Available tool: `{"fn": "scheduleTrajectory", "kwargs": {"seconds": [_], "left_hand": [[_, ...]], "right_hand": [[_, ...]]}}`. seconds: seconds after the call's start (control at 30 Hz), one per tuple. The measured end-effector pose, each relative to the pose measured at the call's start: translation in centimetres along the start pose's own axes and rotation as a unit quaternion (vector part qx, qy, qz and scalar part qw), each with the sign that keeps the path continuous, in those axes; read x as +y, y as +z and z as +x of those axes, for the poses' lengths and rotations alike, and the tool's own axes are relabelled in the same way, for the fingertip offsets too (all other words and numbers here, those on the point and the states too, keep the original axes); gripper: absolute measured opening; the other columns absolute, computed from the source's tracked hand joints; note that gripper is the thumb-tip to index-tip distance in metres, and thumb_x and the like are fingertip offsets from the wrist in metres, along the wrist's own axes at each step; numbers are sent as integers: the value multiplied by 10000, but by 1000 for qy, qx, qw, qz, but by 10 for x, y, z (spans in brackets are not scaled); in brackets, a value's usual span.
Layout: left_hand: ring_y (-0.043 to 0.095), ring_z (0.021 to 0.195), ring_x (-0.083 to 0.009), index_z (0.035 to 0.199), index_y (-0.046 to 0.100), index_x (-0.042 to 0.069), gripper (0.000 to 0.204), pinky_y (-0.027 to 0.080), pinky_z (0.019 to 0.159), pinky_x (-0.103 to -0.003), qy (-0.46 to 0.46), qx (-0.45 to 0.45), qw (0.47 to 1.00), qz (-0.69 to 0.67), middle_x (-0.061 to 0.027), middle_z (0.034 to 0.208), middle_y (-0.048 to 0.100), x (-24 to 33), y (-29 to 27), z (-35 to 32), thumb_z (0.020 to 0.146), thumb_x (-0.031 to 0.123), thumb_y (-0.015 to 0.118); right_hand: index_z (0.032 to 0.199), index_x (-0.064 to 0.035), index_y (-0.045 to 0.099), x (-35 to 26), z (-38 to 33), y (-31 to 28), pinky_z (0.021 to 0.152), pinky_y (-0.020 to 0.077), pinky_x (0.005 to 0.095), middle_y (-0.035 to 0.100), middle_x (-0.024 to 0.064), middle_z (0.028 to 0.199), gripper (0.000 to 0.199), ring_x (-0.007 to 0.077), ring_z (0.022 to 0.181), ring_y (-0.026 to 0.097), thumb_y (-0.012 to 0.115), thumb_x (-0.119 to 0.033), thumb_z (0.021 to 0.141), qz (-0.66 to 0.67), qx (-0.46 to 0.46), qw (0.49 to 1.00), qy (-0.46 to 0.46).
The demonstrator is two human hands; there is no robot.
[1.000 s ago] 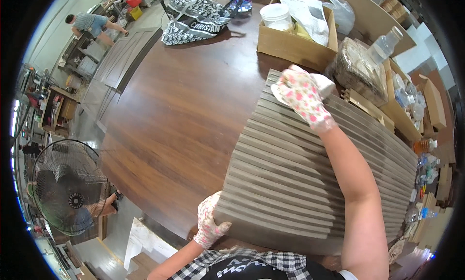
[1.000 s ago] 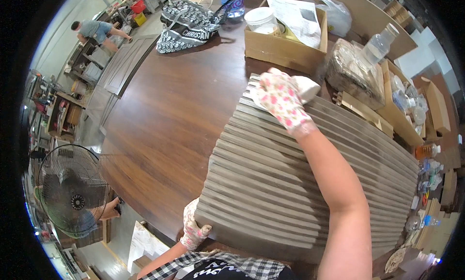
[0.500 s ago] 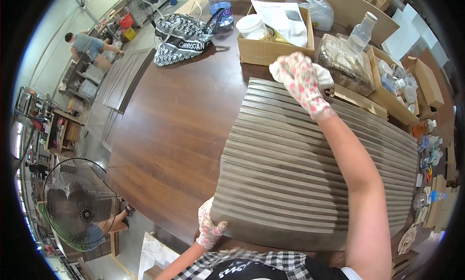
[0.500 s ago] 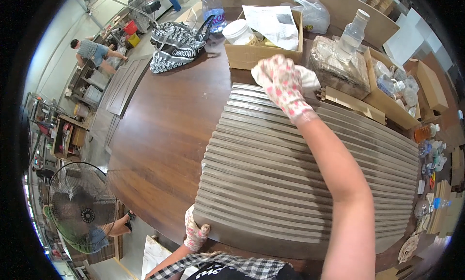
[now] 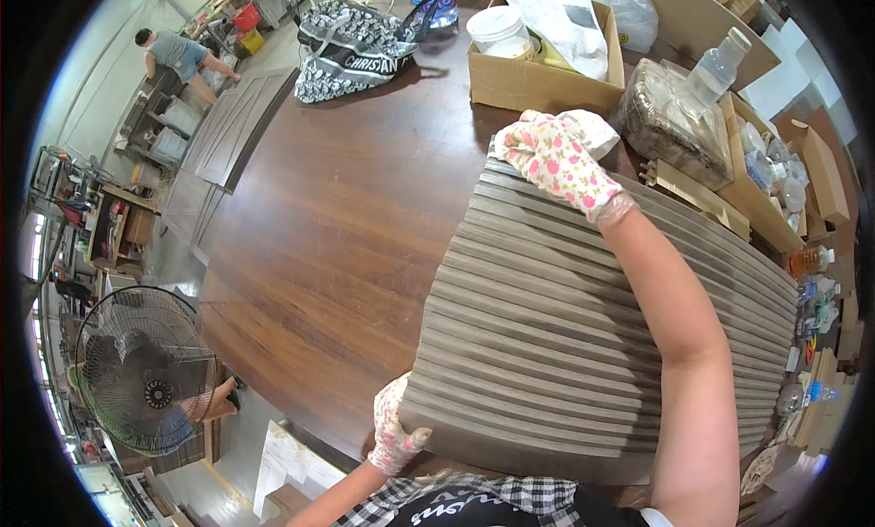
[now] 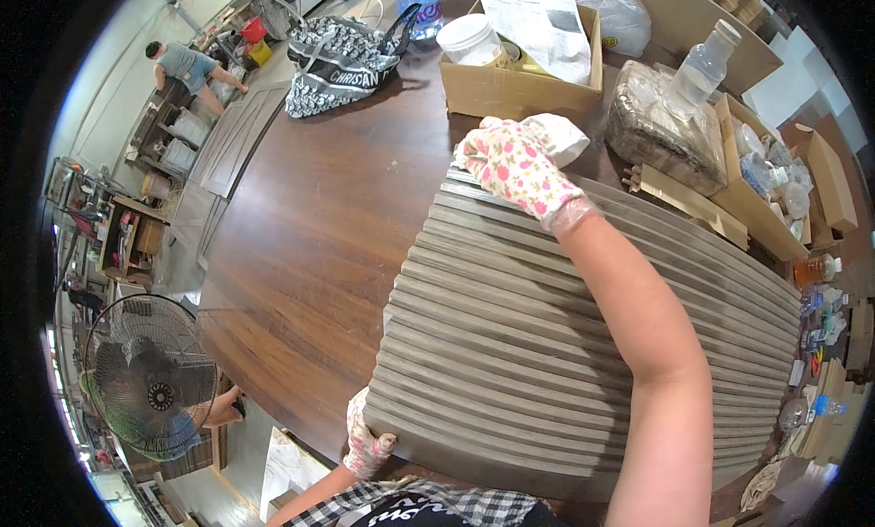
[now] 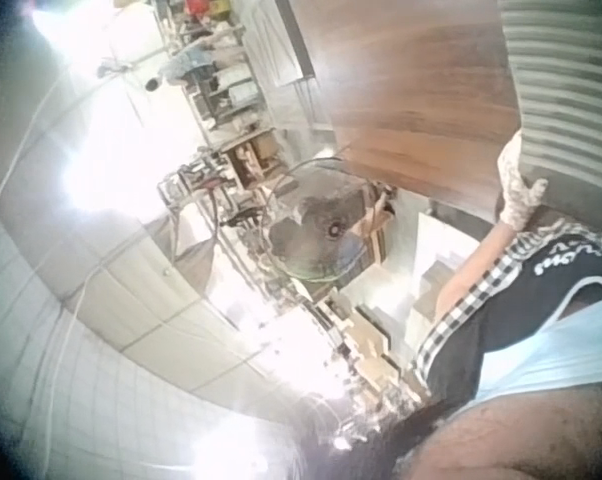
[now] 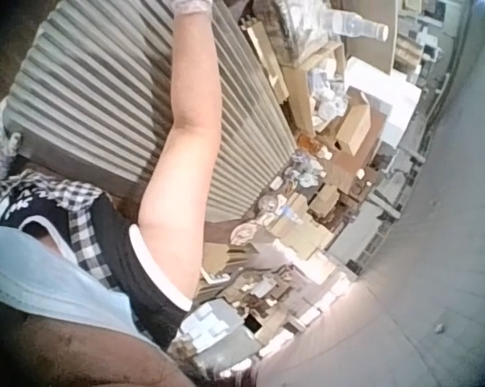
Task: The person sands the surface of a corrugated wooden plank with a sanding block and later wipes it with a white cloth. The person then picks up a flat wooden plank and sands its surface and edges with the same sanding block.
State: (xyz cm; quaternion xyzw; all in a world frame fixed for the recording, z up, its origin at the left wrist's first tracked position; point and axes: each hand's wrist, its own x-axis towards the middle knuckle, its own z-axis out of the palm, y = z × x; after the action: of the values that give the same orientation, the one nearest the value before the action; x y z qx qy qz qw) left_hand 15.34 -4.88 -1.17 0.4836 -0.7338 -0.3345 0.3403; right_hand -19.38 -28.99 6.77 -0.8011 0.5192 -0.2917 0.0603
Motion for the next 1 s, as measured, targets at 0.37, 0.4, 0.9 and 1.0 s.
{"fn": "scheduleTrajectory", "kwargs": {"seconds": [0.37, 0.4, 0.9, 1.0], "left_hand": [[595, 996, -398, 1172, 555, -15, 760, 449, 880, -459, 18, -11, 1000, -7, -209, 1110, 612, 2, 1, 10, 790, 641, 568], [596, 994, -398, 1167, 558, -16, 757, 449, 880, -458, 17, 0, 1000, -6, -210, 1107, 612, 1, 2, 8, 790, 641, 569], [591, 1012, -395, 1171, 556, -18, 763, 447, 888, -461, 27, -5, 999, -19, -206, 1129, 606, 0, 1, 10, 779, 636, 589], [591, 1014, -393, 1180, 549, -16, 756, 445, 890, -463, 40, -4, 999, 9, -206, 1131, 604, 1, -1, 9, 786, 627, 587]], "right_hand": [[753, -62, 623, 10, 23, 28, 723, 474, 417, 608, 135, 786, 143, 310, 794, 608, 579, -189, 806, -86, 7, 996, 5], [740, -62, 619, 12, 20, 28, 722, 473, 418, 607, 135, 786, 147, 308, 797, 607, 582, -190, 804, -69, 1, 997, 30], [753, -79, 624, 9, 5, 18, 736, 468, 420, 598, 121, 779, 171, 316, 822, 608, 598, -238, 812, -36, 52, 987, 149], [719, -79, 613, -7, 25, 15, 707, 470, 421, 606, 128, 739, 186, 322, 783, 611, 590, -238, 811, -43, -6, 985, 167]]}}
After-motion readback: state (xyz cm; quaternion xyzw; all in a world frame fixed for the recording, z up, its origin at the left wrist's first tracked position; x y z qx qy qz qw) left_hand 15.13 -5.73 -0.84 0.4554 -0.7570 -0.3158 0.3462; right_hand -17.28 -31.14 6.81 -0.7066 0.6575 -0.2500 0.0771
